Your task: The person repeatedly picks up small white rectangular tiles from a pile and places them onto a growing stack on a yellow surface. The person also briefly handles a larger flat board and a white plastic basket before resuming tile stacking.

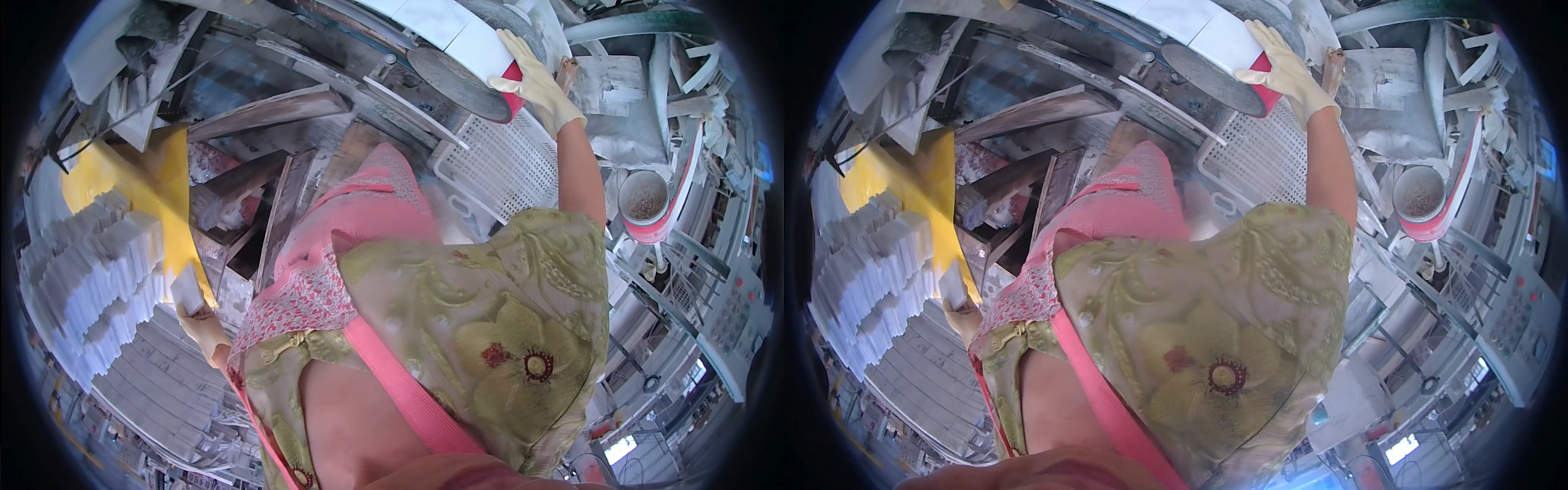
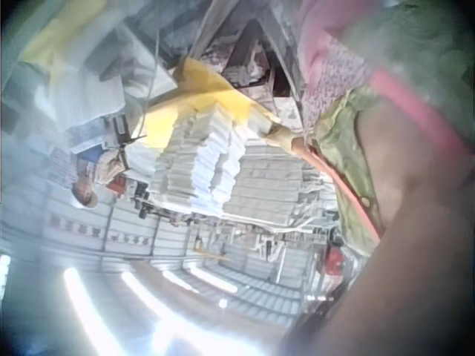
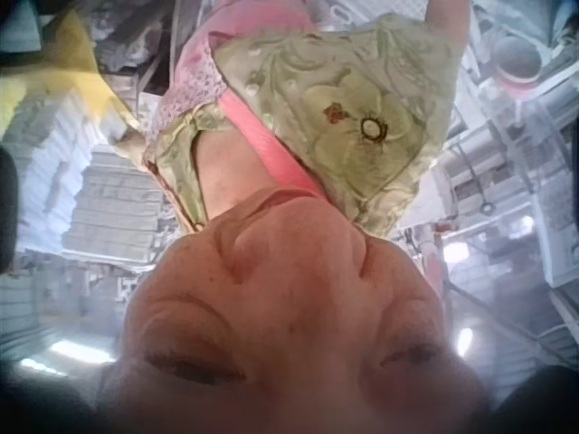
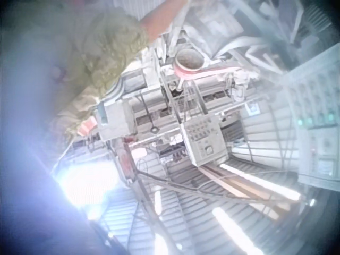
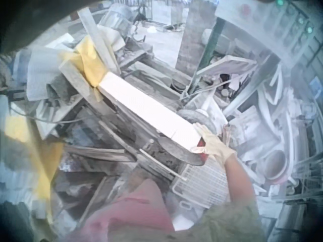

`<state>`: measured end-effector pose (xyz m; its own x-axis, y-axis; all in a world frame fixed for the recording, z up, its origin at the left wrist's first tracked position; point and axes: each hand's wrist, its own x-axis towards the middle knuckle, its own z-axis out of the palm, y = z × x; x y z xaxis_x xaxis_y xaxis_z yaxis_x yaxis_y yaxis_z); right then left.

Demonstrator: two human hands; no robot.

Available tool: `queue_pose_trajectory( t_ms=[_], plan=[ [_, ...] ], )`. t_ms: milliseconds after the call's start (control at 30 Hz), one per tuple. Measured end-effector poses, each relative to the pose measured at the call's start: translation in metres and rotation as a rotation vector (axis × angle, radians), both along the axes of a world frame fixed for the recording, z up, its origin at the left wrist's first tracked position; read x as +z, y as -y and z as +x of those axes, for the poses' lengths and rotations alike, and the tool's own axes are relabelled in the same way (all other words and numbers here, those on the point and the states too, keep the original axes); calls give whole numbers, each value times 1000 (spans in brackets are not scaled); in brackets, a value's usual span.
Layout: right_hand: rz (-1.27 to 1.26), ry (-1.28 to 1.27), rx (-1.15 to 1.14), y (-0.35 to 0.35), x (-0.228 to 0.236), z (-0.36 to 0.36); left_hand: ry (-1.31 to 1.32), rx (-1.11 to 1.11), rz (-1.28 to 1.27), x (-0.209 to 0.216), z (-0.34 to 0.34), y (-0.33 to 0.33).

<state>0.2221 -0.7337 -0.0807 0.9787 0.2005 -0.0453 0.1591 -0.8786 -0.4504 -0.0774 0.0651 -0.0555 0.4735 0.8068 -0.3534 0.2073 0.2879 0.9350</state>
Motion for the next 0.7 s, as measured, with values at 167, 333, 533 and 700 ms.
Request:
queue_pose_trajectory(
  t_ms=[167,333,533,700],
  plan=[
    [26,122,58,12,-7,0,-114,152,-90,15,18,-6],
    [250,-21,75,29,2,9,-221,87,17,40,42,6],
    [-191,218,8,-41,30,-4,-268,150,24,49,53,18],
    [-316,64,-126,-75,43,-8,-277,204,17,40,48,22]
  ],
)
